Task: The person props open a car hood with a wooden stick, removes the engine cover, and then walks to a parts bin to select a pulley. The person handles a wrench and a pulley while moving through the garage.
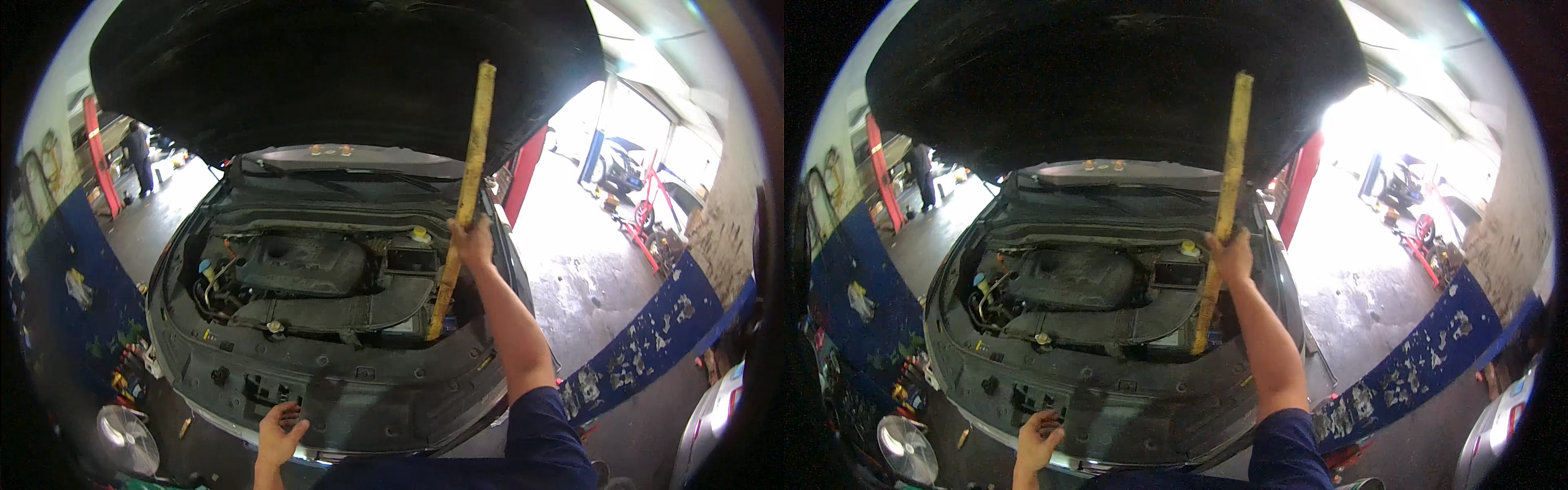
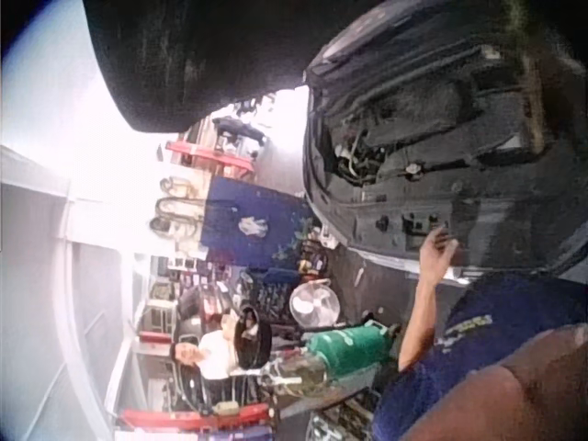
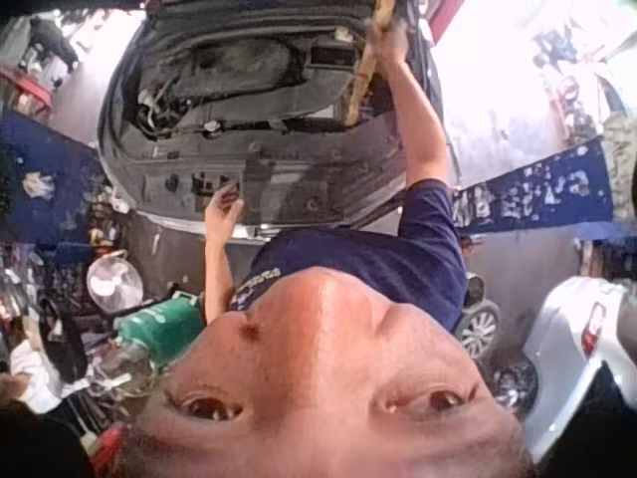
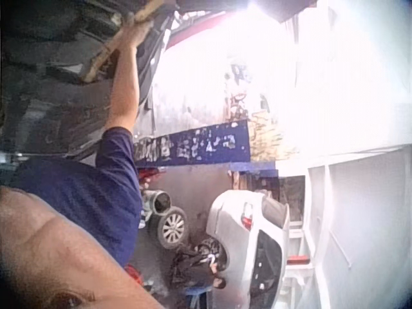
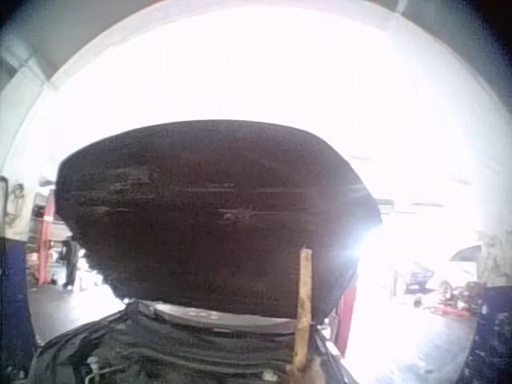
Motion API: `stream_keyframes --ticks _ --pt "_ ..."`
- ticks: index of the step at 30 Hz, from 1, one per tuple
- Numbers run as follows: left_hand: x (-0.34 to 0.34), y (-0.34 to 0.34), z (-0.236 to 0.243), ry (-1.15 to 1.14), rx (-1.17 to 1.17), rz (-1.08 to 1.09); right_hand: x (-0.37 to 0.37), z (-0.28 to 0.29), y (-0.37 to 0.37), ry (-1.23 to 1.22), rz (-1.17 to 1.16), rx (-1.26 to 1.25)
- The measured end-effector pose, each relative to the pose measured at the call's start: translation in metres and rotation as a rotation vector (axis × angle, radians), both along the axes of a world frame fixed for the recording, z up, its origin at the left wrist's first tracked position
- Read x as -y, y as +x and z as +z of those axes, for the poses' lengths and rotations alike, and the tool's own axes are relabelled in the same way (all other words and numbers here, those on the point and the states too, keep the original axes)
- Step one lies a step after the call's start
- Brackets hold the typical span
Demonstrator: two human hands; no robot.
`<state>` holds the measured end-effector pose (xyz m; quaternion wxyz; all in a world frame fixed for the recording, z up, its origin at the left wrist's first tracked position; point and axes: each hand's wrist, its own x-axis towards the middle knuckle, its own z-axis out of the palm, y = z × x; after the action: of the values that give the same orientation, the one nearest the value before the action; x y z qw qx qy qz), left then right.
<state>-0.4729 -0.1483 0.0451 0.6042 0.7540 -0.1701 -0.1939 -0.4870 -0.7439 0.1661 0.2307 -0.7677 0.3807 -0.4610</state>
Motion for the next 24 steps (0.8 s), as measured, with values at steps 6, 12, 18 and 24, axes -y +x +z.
stream_keyframes --ticks 6,12,18,24 --pt "-0.042 -0.013 -0.002 0.112 0.103 0.027 -0.028 0.009 -0.050 -0.038 0.208 0.284" --pt "-0.056 0.002 0.010 0.115 0.161 0.062 -0.153 -0.105 -0.082 0.124 0.564 0.156" --pt "-0.071 0.067 0.017 0.094 0.164 0.045 -0.284 -0.163 -0.068 0.340 0.747 -0.215" --pt "-0.088 0.200 0.003 0.044 0.173 -0.054 -0.329 -0.168 0.018 0.556 0.705 -0.352"
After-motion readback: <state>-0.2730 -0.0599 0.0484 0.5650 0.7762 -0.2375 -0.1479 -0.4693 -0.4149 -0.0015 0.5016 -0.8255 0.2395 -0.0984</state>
